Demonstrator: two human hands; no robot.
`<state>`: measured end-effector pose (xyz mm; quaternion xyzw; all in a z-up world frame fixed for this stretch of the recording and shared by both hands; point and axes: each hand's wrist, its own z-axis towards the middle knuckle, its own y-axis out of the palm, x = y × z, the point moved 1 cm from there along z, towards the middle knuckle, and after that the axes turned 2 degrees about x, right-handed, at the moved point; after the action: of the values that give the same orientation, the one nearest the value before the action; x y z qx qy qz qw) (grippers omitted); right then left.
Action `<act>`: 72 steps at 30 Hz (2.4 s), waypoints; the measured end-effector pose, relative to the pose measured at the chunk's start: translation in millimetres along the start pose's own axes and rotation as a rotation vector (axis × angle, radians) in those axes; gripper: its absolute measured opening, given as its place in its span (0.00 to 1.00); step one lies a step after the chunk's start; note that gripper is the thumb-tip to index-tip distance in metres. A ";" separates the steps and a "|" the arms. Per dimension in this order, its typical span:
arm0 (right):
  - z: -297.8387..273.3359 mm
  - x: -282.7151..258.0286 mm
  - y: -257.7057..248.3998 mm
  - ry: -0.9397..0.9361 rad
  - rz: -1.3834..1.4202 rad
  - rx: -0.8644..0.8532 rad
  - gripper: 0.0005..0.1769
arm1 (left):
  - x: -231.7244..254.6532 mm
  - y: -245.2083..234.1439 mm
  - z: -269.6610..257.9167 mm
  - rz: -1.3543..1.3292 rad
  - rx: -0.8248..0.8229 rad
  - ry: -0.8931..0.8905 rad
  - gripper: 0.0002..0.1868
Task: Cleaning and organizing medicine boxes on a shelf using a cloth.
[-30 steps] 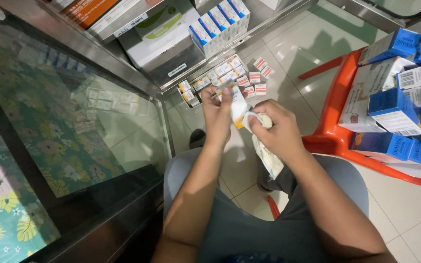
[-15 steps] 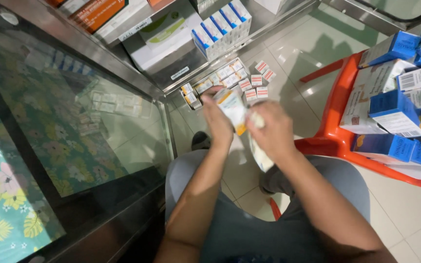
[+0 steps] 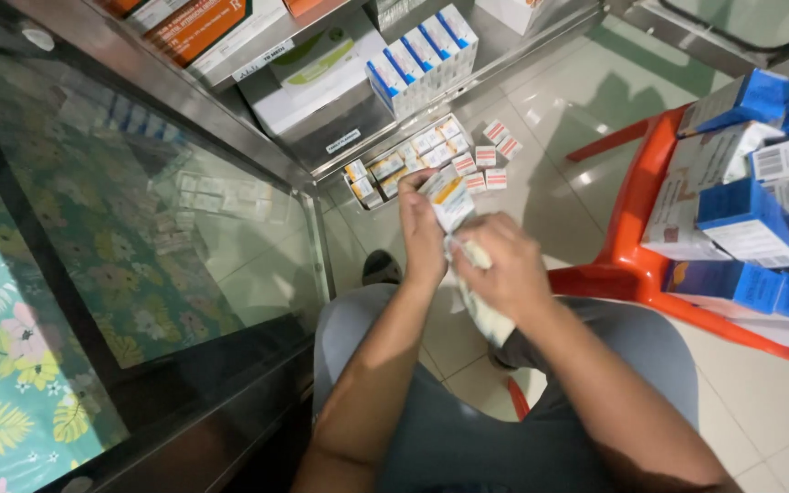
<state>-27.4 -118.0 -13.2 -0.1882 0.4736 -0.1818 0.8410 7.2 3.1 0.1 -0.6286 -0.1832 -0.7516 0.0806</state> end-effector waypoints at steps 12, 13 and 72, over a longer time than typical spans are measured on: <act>44.9 -13.8 -36.2 0.050 0.017 0.210 0.04 | 1.6 5.5 -7.1 0.079 -0.131 0.095 0.35; 36.8 -22.3 -35.5 0.051 0.013 0.209 0.04 | -0.1 0.9 -10.9 0.076 -0.132 0.093 0.35; 29.0 15.4 -57.1 0.376 0.044 0.105 0.07 | -26.9 -18.8 21.7 -0.356 -0.078 -0.285 0.33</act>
<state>-2.1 -170.5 17.4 -0.0962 0.6163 -0.2200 0.7500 25.8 25.7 -26.3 -0.6888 -0.2717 -0.6640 -0.1045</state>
